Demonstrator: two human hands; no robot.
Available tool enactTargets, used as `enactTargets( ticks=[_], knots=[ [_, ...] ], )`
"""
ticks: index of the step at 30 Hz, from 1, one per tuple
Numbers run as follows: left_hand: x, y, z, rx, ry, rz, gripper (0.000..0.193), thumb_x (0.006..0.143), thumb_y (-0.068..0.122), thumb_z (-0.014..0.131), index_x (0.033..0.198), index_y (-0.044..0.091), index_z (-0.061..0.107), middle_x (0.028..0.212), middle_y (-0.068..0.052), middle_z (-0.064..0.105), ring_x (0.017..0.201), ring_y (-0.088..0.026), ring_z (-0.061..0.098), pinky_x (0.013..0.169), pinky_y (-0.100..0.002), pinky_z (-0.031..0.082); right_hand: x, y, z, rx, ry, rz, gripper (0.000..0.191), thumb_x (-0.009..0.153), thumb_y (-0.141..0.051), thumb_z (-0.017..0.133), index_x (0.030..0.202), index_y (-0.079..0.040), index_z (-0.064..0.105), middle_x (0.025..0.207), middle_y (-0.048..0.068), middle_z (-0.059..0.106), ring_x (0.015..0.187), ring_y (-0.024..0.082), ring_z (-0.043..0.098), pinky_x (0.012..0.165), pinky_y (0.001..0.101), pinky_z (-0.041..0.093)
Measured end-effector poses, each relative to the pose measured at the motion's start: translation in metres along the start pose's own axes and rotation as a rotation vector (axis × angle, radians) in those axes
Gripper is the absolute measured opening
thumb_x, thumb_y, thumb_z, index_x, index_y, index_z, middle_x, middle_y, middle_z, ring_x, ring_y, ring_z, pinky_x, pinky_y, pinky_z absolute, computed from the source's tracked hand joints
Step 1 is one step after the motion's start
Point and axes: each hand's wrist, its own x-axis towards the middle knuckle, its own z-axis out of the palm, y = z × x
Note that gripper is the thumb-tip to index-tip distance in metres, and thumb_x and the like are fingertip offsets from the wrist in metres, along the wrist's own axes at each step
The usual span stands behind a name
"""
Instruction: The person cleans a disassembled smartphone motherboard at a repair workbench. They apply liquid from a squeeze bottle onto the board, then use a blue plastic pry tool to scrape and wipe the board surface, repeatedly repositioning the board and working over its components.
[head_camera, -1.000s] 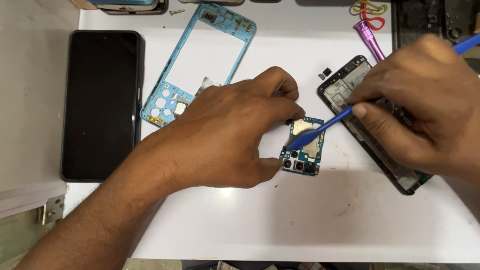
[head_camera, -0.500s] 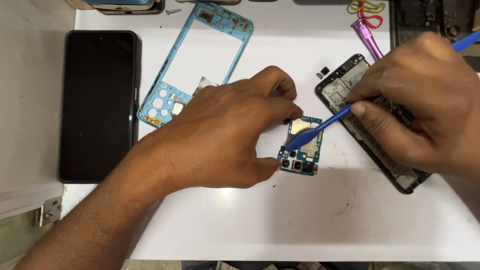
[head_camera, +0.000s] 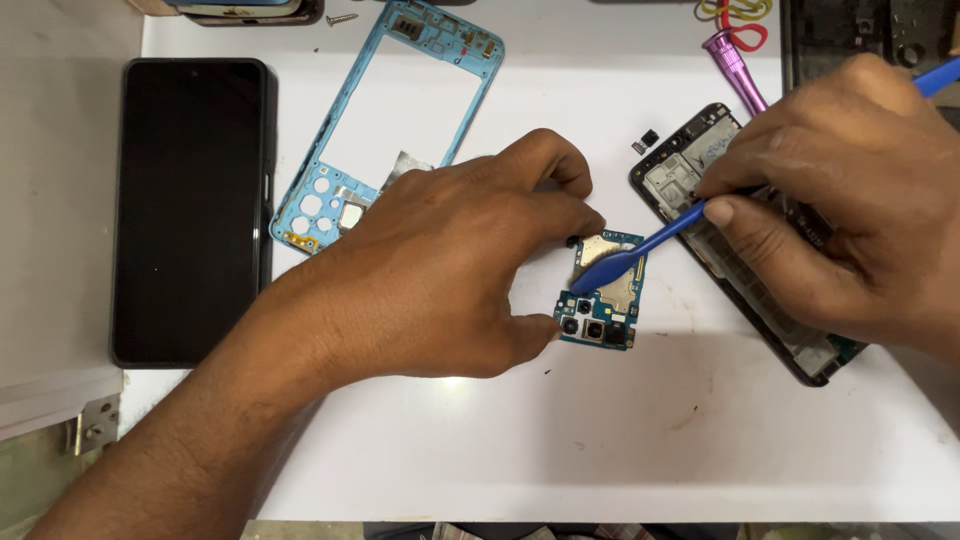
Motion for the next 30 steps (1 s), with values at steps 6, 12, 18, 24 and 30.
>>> enactTargets(
  ticks=[6,12,18,24,30],
  knots=[
    [-0.001,0.0,0.0,-0.015,0.019,0.018,0.059,0.063,0.02,0.084,0.118,0.004,0.072,0.123,-0.004,0.063,0.083,-0.018,0.071,0.068,-0.039,0.056,0.001,-0.005,0.005,0.062,0.021,-0.032,0.009,0.083,-0.012,0.078,0.091,-0.008,0.075,0.088,0.006,0.071,0.084,0.024,0.061,0.08,0.0391,0.042],
    [-0.001,-0.001,0.001,-0.007,0.045,0.057,0.059,0.062,0.017,0.084,0.118,0.003,0.072,0.122,-0.005,0.063,0.084,-0.018,0.071,0.067,-0.037,0.057,-0.001,0.005,-0.002,-0.002,-0.028,0.002,0.008,0.084,-0.01,0.076,0.092,-0.007,0.074,0.088,0.007,0.071,0.085,0.022,0.064,0.085,0.0415,0.043],
    [0.001,-0.001,0.002,-0.003,0.011,0.014,0.061,0.061,0.018,0.085,0.119,0.003,0.072,0.122,-0.005,0.063,0.076,-0.016,0.071,0.062,-0.036,0.056,-0.006,0.013,-0.002,0.044,-0.046,0.005,0.01,0.085,-0.014,0.077,0.093,-0.009,0.074,0.09,0.004,0.072,0.09,0.021,0.065,0.091,0.0412,0.044],
    [0.0,-0.001,0.003,-0.006,0.03,0.034,0.06,0.061,0.018,0.085,0.118,0.004,0.073,0.121,-0.004,0.064,0.077,-0.015,0.071,0.063,-0.038,0.054,-0.009,0.015,-0.001,0.031,-0.076,0.028,0.012,0.082,-0.017,0.078,0.091,-0.01,0.075,0.089,0.004,0.072,0.089,0.022,0.065,0.09,0.0424,0.045],
    [0.0,0.0,0.003,-0.009,0.024,0.023,0.06,0.061,0.018,0.085,0.119,0.004,0.072,0.122,-0.004,0.063,0.076,-0.015,0.071,0.061,-0.038,0.054,-0.009,0.015,-0.002,0.014,-0.103,-0.001,0.011,0.08,-0.017,0.078,0.089,-0.01,0.075,0.089,0.005,0.072,0.09,0.022,0.065,0.088,0.0428,0.045]
  ],
)
